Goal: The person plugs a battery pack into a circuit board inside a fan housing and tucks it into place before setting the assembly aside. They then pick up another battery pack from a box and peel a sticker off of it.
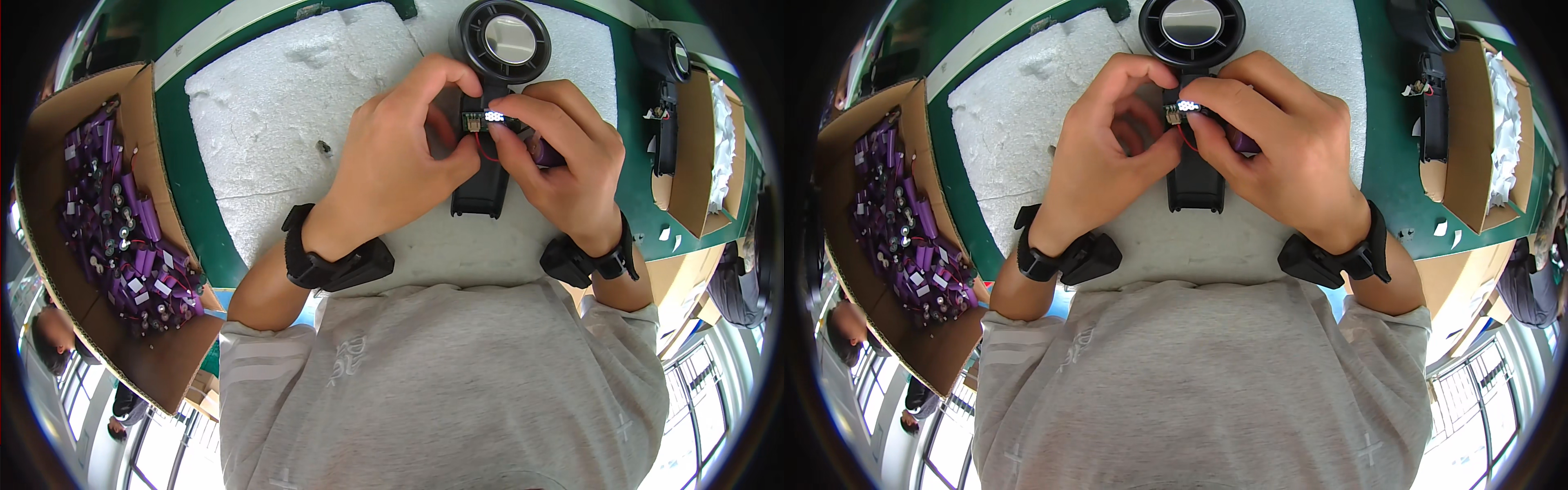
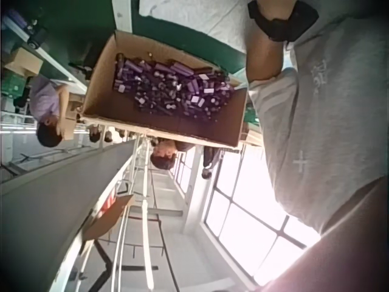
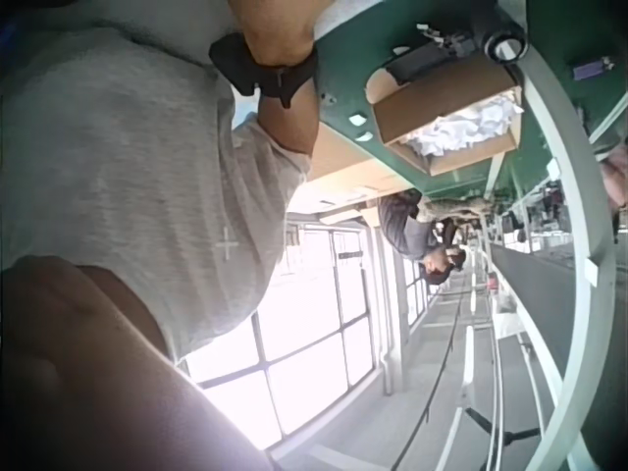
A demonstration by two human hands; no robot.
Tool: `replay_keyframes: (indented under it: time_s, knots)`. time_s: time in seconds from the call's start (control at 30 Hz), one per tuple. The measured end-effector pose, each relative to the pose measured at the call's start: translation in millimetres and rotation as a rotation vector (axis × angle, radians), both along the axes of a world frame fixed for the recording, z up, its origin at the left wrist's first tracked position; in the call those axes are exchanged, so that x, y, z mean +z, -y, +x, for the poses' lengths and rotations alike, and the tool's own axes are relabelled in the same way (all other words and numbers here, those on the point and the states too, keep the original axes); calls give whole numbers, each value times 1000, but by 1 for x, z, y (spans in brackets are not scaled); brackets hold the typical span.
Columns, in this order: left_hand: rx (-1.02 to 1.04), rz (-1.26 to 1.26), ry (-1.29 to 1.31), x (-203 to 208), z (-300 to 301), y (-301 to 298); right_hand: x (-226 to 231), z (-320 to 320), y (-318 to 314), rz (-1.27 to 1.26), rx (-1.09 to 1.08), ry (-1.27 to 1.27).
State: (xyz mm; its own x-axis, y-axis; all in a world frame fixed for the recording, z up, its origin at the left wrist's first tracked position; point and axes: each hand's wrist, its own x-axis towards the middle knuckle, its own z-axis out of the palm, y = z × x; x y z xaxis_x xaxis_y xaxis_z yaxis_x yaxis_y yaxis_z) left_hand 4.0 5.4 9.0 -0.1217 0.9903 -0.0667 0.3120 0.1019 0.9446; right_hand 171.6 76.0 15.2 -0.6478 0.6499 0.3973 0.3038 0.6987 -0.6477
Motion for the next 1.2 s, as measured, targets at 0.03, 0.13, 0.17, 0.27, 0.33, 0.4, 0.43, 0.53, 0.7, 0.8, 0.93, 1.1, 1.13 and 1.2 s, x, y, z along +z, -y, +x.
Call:
replay_keyframes:
  time_s: [0.03,0.13,0.17,0.27,0.33,0.4,0.43,0.53,0.7,0.8,0.93,1.1,1.13,1.2]
  knots:
    - [-17,-28,-9,1,-1,0,0,0,0,-1,-1,0]
    - [-51,-84,-27,4,-1,0,0,0,-1,-3,-4,2]
    - [-52,-89,-39,4,-1,0,1,0,0,-7,-8,10]
    - [-54,-97,-64,5,0,1,1,1,0,-14,-14,26]
    - [-62,-111,-53,5,-1,1,1,1,0,-20,-9,39]
    - [-65,-117,-48,4,-3,1,2,2,1,-23,-6,44]
    - [-73,-75,40,0,-4,1,2,2,1,-21,-5,45]
    - [-89,9,214,-3,-9,2,2,1,2,-19,-3,44]
    - [-182,103,38,-3,-16,-2,6,-2,3,-97,-82,27]
    - [-276,267,-123,-3,-17,-7,8,-1,2,-173,-155,33]
    - [-236,176,-146,6,-12,-5,9,3,0,-242,-114,151]
    - [-241,216,-165,3,-13,-5,30,13,-13,-647,69,314]
    - [-242,222,-156,0,-14,-5,33,15,-16,-728,144,320]
    - [-238,228,-148,-1,-18,-4,33,19,-19,-807,224,328]
